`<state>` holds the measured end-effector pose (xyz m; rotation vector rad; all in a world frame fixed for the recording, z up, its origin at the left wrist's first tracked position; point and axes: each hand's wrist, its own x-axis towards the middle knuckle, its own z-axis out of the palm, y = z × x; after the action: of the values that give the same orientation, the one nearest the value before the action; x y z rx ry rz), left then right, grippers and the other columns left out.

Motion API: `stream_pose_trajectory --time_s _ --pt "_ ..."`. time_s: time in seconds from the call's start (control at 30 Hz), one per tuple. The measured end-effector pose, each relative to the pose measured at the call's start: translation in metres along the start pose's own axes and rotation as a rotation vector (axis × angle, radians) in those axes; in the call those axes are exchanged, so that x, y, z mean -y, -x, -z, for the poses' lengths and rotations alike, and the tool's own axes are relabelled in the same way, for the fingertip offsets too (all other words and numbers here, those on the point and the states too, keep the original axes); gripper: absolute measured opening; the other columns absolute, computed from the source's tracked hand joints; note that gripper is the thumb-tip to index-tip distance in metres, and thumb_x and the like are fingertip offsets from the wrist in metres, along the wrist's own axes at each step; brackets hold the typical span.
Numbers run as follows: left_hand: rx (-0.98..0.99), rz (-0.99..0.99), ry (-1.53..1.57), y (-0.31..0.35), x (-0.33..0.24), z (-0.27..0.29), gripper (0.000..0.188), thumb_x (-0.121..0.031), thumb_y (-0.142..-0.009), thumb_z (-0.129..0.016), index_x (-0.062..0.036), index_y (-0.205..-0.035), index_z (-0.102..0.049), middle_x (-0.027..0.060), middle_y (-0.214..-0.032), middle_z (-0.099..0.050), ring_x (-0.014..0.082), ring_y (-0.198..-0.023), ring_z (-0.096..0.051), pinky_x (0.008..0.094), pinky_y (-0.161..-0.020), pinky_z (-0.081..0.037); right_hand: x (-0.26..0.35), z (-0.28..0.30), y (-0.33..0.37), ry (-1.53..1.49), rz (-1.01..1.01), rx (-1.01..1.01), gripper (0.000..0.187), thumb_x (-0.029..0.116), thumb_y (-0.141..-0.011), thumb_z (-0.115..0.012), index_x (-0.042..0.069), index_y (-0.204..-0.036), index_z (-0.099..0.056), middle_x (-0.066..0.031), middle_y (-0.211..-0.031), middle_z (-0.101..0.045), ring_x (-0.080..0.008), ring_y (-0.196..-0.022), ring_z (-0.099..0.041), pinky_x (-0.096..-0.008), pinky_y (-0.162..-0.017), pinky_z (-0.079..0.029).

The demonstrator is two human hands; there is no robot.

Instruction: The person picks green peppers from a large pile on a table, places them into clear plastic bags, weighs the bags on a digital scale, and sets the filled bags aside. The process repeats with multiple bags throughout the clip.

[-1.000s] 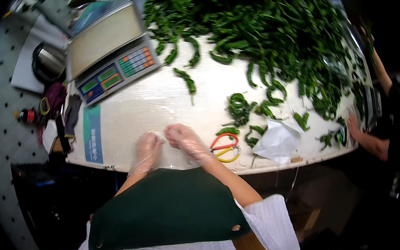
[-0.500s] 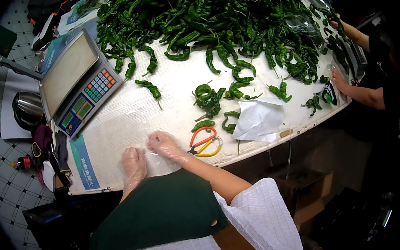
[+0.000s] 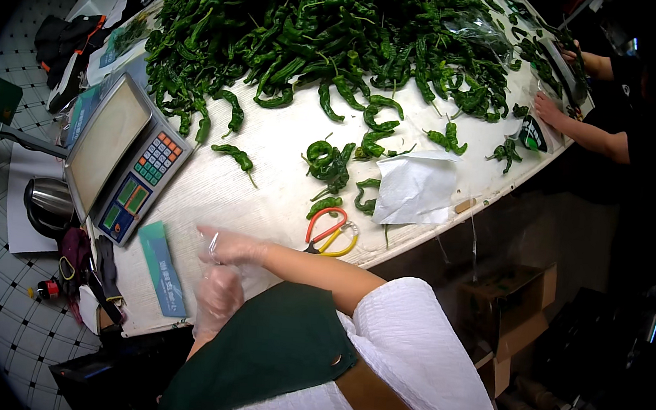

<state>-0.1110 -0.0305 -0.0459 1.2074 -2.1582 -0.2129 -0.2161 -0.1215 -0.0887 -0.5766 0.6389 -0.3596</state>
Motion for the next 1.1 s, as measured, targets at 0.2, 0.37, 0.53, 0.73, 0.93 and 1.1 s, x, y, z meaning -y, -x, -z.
stream_pose_trajectory --time_s 0.2,0.37,0.53,0.73,0.93,1.1 --pt "0.310 -0.104 -0.198 -0.012 0.002 0.006 0.016 -0.005 -0.076 -0.062 -0.0141 -0.089 -0.060 0.0079 -0.074 -0.052 0.0290 -0.067 -0.058 0.0425 -0.052 -0.045 0.000 0.042 0.021 1.169 0.214 0.087 0.054 0.033 -0.095 -0.057 0.003 -0.139 -0.045 -0.0189 -0.127 -0.059 -0.0298 -0.107 -0.063 -0.0393 -0.099 -0.046" --pt "0.489 0.204 -0.359 -0.010 0.033 0.034 0.030 0.000 -0.078 -0.058 -0.0098 -0.105 -0.066 0.0116 -0.080 -0.060 0.0322 -0.073 -0.061 0.0448 -0.061 -0.048 0.072 0.097 0.141 1.408 0.526 -0.867 0.028 0.030 -0.091 -0.058 0.004 -0.099 -0.067 -0.0168 -0.093 -0.068 -0.0304 -0.086 -0.065 -0.0417 -0.083 -0.052" --pt "0.519 0.459 -0.302 -0.006 0.026 0.032 0.031 -0.004 -0.082 -0.058 -0.0021 -0.112 -0.066 0.0174 -0.085 -0.064 0.0353 -0.079 -0.062 0.0449 -0.070 -0.049 0.112 0.159 0.198 1.754 -0.257 -1.280 0.034 0.036 -0.078 -0.065 0.004 -0.087 -0.072 -0.0167 -0.088 -0.070 -0.0319 -0.084 -0.068 -0.0431 -0.076 -0.054" --pt "0.373 0.671 -0.332 -0.014 0.018 0.033 0.018 -0.017 -0.086 -0.063 -0.0007 -0.094 -0.067 0.0186 -0.081 -0.062 0.0361 -0.079 -0.061 0.0444 -0.072 -0.048 0.147 0.175 0.226 1.539 -0.049 -1.325 0.033 0.028 -0.076 -0.064 0.002 -0.096 -0.071 -0.0188 -0.096 -0.070 -0.0367 -0.090 -0.066 -0.0450 -0.084 -0.052" --pt "0.332 0.613 -0.428 -0.003 0.029 0.027 0.018 -0.020 -0.087 -0.062 -0.0031 -0.079 -0.059 0.0152 -0.083 -0.059 0.0350 -0.079 -0.059 0.0466 -0.069 -0.047 0.116 0.198 0.198 1.769 0.333 -1.219 0.054 0.016 -0.080 -0.064 0.006 -0.132 -0.053 -0.0197 -0.119 -0.063 -0.0351 -0.104 -0.062 -0.0432 -0.094 -0.049" --pt "0.286 0.596 -0.367 -0.010 0.023 0.033 0.015 -0.016 -0.087 -0.061 -0.0026 -0.080 -0.059 0.0152 -0.083 -0.059 0.0350 -0.079 -0.059 0.0464 -0.069 -0.047 0.086 0.186 0.179 1.899 0.050 -0.977 0.056 0.011 -0.079 -0.064 0.011 -0.134 -0.053 -0.0192 -0.122 -0.058 -0.0352 -0.106 -0.060 -0.0412 -0.097 -0.048"
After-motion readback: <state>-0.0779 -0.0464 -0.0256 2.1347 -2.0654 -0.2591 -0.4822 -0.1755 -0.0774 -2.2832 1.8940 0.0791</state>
